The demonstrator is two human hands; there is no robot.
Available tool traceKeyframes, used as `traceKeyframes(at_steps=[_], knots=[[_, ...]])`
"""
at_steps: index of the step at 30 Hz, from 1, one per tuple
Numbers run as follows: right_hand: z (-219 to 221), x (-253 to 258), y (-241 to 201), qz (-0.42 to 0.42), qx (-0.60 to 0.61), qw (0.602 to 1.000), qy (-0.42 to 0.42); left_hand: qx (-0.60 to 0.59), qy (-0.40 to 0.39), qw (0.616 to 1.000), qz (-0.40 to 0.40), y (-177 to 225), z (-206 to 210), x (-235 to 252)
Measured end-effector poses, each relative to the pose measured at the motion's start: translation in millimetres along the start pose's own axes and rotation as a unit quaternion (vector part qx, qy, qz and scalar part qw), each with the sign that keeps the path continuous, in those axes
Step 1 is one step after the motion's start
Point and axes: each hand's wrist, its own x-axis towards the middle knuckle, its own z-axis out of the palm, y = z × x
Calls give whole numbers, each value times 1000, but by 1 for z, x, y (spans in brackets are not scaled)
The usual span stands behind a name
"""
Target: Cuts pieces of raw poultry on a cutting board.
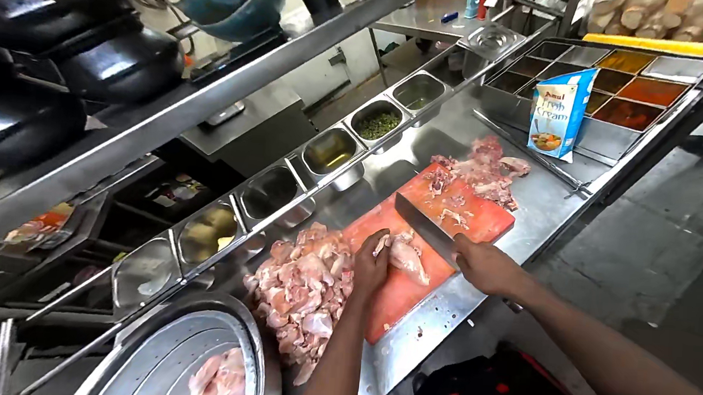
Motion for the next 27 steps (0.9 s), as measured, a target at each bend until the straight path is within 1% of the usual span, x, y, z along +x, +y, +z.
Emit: traceKeyframes(at_steps=[2, 4, 5, 6, 8, 9, 10, 12, 14, 16, 19, 21, 23, 24, 25, 26, 27], knots=[[8, -2, -10, -9, 6, 1000, -15, 22, 6, 1000, 6, 4, 2, 2], [19, -1, -14, -7, 2, 999, -47, 117, 29, 992, 23, 12, 2, 3], [23, -1, -14, 0, -2, 998, -65, 182, 17, 983, 21, 20, 0, 3], [26, -1, -14, 11, -11, 997, -75, 245, -11, 969, 2, 29, -3, 3], [25, -2, -14, 37, -42, 996, -68, 323, -94, 939, -75, 47, -7, 5], [22, -3, -13, 46, -51, 996, -57, 337, -126, 927, -104, 50, -8, 5], [18, -5, -14, 53, -60, 996, -45, 339, -140, 923, -120, 49, -8, 2], [10, -5, -15, 56, -60, 996, -20, 325, -132, 929, -120, 44, -6, -2], [9, -6, -18, 39, -31, 999, -9, 328, -145, 925, -128, 45, -5, -4], [15, -6, -24, 24, -13, 999, -26, 350, -177, 909, -142, 48, -4, -4], [28, -2, -29, 24, -4, 995, -95, 382, -229, 880, -162, 47, -1, -3], [27, -1, -28, 32, 6, 994, -103, 394, -236, 873, -162, 44, 1, -4], [12, -6, -30, 22, 6, 998, -59, 391, -238, 873, -169, 44, 2, -9], [-2, -13, -35, 7, 2, 1000, -15, 384, -240, 874, -174, 43, 1, -11], [-19, -21, -41, -18, 2, 999, 48, 380, -239, 876, -175, 41, 1, -12], [-34, -29, -46, -56, 12, 989, 137, 377, -235, 879, -173, 39, 2, -14], [-43, -34, -51, -103, 29, 963, 248, 374, -233, 881, -172, 38, 2, -16]])
